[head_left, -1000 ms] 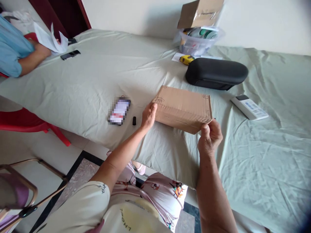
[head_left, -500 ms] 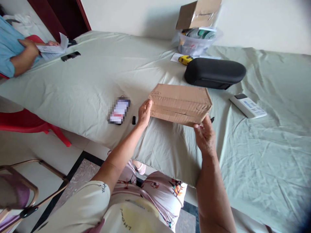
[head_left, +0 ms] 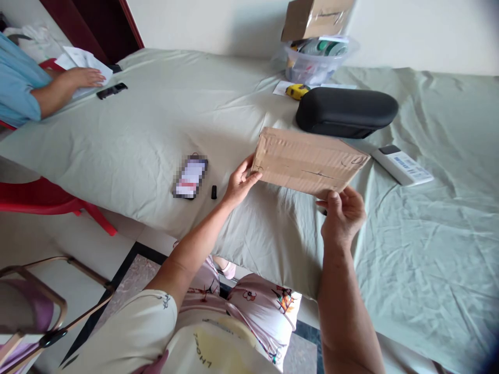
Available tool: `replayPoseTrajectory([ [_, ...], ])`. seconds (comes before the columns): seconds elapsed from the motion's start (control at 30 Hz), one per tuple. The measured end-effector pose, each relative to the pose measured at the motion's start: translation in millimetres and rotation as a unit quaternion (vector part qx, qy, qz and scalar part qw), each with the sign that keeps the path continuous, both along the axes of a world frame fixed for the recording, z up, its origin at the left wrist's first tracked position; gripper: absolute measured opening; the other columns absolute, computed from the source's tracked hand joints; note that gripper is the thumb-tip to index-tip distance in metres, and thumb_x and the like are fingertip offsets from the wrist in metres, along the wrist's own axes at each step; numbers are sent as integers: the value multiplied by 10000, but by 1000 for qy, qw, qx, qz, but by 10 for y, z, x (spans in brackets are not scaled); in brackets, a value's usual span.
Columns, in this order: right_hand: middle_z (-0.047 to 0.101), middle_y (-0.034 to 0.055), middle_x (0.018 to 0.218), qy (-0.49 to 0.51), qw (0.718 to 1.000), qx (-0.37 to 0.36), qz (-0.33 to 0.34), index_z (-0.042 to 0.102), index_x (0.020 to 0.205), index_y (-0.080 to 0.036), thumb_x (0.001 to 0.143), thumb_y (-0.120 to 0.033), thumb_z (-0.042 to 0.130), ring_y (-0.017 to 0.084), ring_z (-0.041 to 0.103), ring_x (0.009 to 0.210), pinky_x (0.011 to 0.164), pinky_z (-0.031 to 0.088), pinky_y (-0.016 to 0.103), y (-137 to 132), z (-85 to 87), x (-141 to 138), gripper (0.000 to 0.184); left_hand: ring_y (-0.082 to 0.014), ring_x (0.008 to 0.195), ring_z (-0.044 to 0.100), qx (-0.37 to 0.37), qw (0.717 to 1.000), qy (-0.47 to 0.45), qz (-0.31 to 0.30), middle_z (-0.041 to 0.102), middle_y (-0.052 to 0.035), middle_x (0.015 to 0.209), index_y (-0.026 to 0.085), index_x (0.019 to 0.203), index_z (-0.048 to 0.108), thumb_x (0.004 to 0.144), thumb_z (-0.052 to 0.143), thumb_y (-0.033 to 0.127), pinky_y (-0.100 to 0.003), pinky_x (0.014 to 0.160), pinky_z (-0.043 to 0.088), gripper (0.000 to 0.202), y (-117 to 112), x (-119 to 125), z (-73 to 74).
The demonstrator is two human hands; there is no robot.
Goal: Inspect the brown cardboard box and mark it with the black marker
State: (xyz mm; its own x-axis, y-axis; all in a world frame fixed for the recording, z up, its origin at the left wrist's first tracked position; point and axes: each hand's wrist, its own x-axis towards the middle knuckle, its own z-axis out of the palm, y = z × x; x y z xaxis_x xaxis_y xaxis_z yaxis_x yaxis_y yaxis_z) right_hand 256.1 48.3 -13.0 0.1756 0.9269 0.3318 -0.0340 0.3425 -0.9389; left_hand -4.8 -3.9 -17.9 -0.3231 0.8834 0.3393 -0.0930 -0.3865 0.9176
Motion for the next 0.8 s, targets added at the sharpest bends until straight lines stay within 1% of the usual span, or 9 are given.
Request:
replayPoseTrajectory([
  [0.13,793,20,962,-7,1000,-18,14,783,1177,-248,851,-618,827,153,747,774,688,667,338,-40,62,-2,494,-336,1533,613,-22,999,38,6,533,-114,1743,337,1648,512,831,837,752,-566,1274,536,972,8,7,-66],
  [0.2,800,21,989,-15,999,-18,38,785,1194,-265,828,-624,840,165,766,814,711,671,348,-58,94,-9,515,-335,1514,629,-20,999,45,18,512,-112,1756,352,1663,488,830,819,787,-570,1263,546,996,20,3,-92],
  [0.33,766,8,894,-24,999,3,48,793,1176,-257,822,-626,839,174,749,789,667,622,323,-79,132,-28,513,-331,1577,571,-3,997,57,53,505,-99,1756,381,1663,481,843,736,876,-564,1295,514,991,34,4,-109],
  [0.4,714,-8,813,-30,999,26,29,796,1128,-235,824,-632,833,160,694,712,617,559,299,-84,131,-35,501,-328,1628,511,10,996,64,68,490,-95,1766,386,1664,475,864,682,901,-556,1325,476,974,31,17,-106],
  [0.47,673,-13,790,-48,997,58,-1,790,1067,-218,833,-657,812,147,639,677,637,533,309,-93,121,-40,499,-330,1657,469,23,994,70,85,498,-107,1756,367,1662,475,889,661,891,-557,1362,415,952,22,34,-104],
  [0.53,665,4,829,-82,992,87,-43,775,1030,-210,861,-703,762,158,627,715,719,551,355,-117,112,-46,521,-336,1627,496,24,991,82,105,534,-121,1717,355,1649,484,896,668,876,-564,1362,394,935,6,53,-104],
  [0.63,647,34,925,-136,979,107,-105,723,1051,-222,897,-787,654,205,641,829,826,572,429,-186,100,-66,590,-345,1531,564,24,986,103,129,596,-132,1613,342,1611,509,892,672,874,-570,1290,458,910,-31,99,-102],
  [0.7,612,47,1001,-153,973,110,-132,659,1115,-230,863,-866,616,232,641,897,847,575,453,-242,90,-89,685,-349,1489,583,40,982,116,142,615,-141,1541,317,1576,526,898,670,865,-563,1251,492,883,-62,150,-97],
  [0.8,557,100,1211,-178,975,67,-115,516,1299,-235,759,-958,626,291,618,1070,919,563,509,-309,64,-138,909,-340,1450,609,52,974,144,164,598,-151,1516,299,1562,502,883,710,846,-535,1223,527,896,-99,259,-94],
])
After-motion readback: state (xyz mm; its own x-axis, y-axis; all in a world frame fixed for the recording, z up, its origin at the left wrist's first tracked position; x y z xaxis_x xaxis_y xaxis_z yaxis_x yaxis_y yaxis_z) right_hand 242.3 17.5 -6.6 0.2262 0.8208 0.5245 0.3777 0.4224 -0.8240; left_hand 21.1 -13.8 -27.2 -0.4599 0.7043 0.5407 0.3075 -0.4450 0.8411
